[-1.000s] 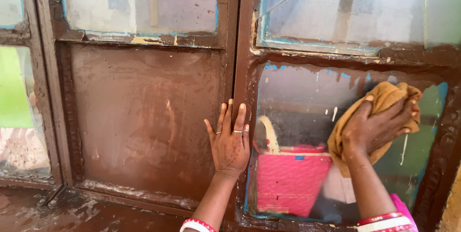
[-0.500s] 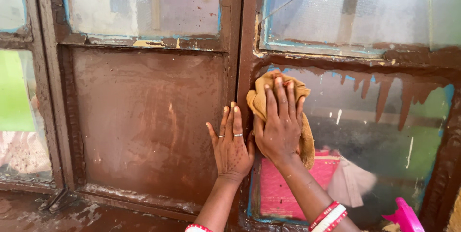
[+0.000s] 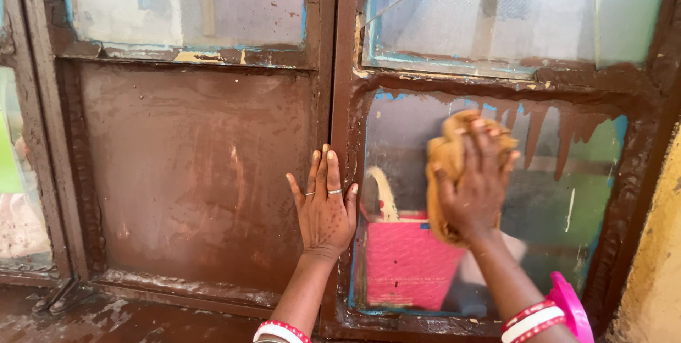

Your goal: The person cleans a window by spraying liquid from a pink spray bottle onto the panes and wiping them with a cloth.

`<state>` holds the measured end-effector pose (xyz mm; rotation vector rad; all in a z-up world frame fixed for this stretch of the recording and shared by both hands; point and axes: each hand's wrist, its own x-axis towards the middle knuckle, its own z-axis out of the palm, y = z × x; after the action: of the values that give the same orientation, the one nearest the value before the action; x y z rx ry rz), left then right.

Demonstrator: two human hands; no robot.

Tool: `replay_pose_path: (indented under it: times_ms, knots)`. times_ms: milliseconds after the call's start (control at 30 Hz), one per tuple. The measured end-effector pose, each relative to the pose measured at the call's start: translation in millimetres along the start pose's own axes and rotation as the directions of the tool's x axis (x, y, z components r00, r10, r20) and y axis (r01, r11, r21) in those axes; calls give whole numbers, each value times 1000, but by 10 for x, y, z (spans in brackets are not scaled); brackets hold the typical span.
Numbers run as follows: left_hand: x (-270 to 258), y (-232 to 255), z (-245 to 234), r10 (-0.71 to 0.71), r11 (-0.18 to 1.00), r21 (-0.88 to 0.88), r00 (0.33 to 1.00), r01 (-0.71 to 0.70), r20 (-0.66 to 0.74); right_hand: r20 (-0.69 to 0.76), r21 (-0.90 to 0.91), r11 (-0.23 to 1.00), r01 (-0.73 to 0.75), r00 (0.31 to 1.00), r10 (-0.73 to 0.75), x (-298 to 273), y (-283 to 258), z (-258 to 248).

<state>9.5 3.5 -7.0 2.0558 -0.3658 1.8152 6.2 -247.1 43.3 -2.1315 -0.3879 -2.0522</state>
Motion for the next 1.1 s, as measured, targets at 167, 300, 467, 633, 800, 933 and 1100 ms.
replay_pose_path:
  times_ms: [167, 300, 467, 633, 800, 933, 1100]
  knots:
    - [-17, -14, 17, -5, 1000, 5, 1000, 5, 17, -60, -1, 962, -273, 960, 273, 93, 427, -38]
    - [-28, -11, 15, -4, 1000, -5, 1000, 5, 14, -134, 103, 879, -466, 869, 477, 1, 568, -115]
    - [-30, 5, 5, -13, 1000, -20, 1000, 14, 20, -156, 92, 837, -540, 822, 548, -189, 560, -119]
    - [-35, 36, 3, -41, 998, -47, 999, 42, 26, -148, 55, 865, -499, 852, 501, -426, 351, -77]
    - [-36, 51, 3, -52, 996, -68, 998, 53, 23, -92, 11, 899, -437, 895, 436, -604, -35, 29]
    - [-26, 58, -8, -61, 995, -82, 998, 63, 35, -42, -31, 931, -364, 931, 362, -682, -467, 169]
    - [-12, 67, -58, -71, 992, -99, 995, 78, 70, 9, 4, 995, -102, 995, 102, -711, -1094, 264]
